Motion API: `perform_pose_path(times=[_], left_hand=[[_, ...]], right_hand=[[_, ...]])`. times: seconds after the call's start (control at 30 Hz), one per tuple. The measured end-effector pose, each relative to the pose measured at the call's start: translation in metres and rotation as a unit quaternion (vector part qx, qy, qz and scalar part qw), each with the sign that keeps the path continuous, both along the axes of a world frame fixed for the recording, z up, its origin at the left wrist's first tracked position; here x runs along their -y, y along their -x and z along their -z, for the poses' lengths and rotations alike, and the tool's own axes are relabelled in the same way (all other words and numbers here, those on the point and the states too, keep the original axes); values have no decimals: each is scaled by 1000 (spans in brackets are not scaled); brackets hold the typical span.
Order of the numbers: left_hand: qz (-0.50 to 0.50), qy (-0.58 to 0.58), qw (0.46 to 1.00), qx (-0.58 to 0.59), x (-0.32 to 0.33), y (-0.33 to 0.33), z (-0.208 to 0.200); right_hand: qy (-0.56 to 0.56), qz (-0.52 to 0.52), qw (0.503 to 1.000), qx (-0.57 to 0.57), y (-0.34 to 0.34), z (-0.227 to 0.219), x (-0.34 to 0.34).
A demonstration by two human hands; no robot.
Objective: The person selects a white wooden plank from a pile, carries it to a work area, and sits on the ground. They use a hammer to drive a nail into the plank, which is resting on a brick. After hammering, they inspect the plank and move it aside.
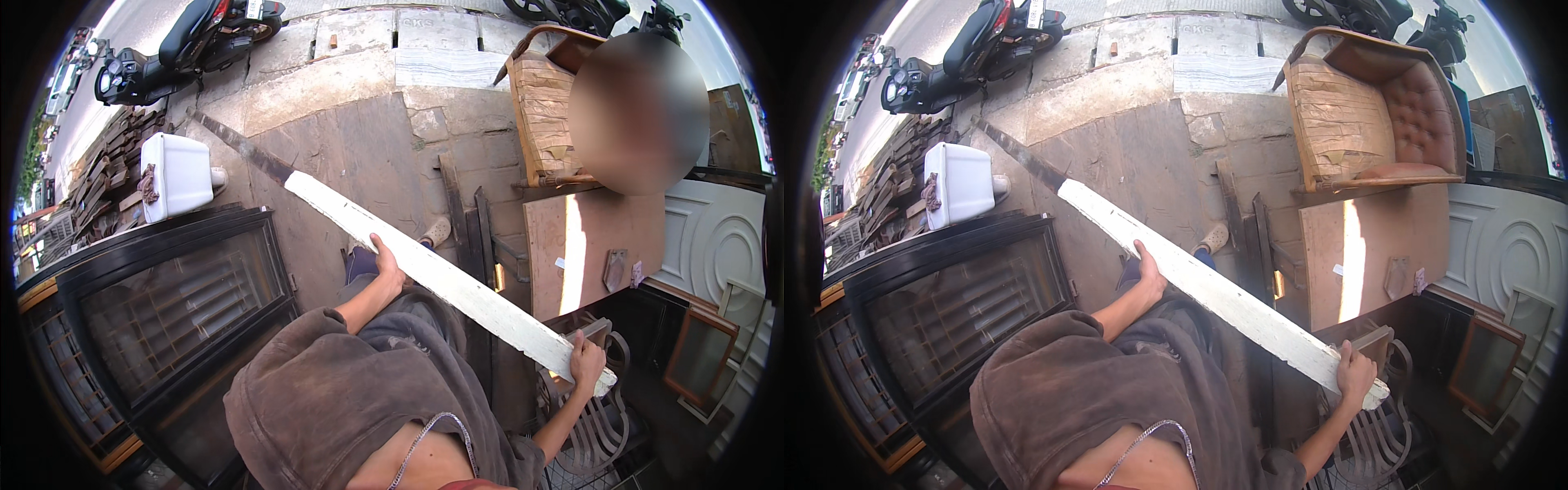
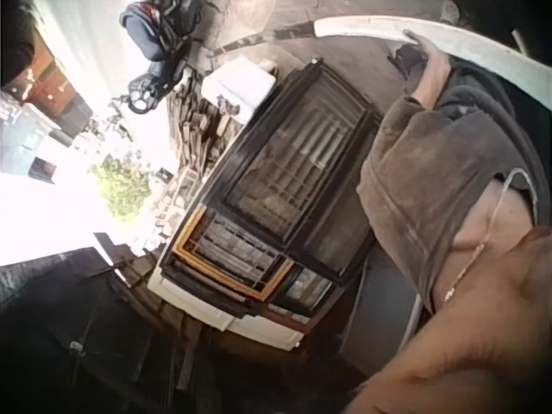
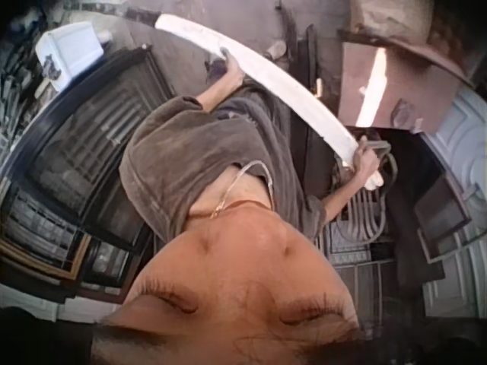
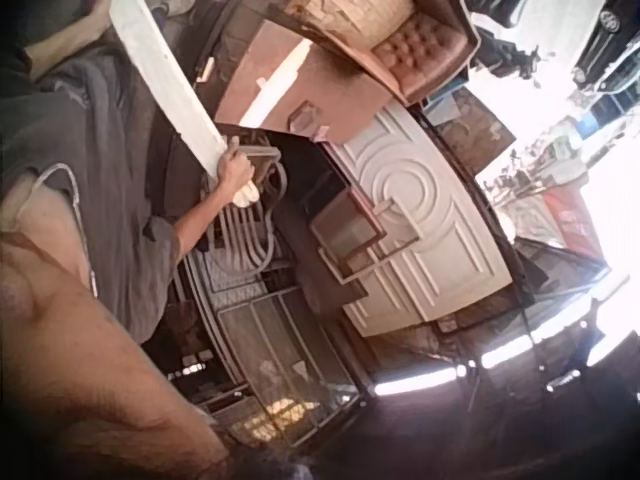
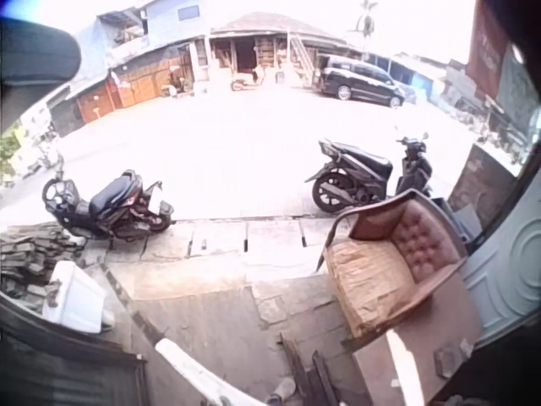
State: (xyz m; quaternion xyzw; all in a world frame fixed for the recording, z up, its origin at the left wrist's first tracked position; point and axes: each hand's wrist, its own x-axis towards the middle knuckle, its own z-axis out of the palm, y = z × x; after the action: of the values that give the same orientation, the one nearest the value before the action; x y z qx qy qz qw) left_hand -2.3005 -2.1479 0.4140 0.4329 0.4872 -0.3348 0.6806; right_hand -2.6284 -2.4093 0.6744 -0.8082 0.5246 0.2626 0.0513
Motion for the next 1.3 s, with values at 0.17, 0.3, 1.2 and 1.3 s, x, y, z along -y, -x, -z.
perform_pose_path(times=[0.17,0.3,1.2,1.3], left_hand=[[55,16,998,-33,34,62,-7],[83,26,995,-54,39,72,-37],[141,-40,989,-16,-175,264,-19],[131,-18,991,-6,-188,280,-25]], right_hand=[[2,53,999,1,66,-12,35],[-3,71,997,-15,74,-12,35],[10,145,989,-23,299,-26,-230],[-6,160,986,-36,317,-15,-252]])
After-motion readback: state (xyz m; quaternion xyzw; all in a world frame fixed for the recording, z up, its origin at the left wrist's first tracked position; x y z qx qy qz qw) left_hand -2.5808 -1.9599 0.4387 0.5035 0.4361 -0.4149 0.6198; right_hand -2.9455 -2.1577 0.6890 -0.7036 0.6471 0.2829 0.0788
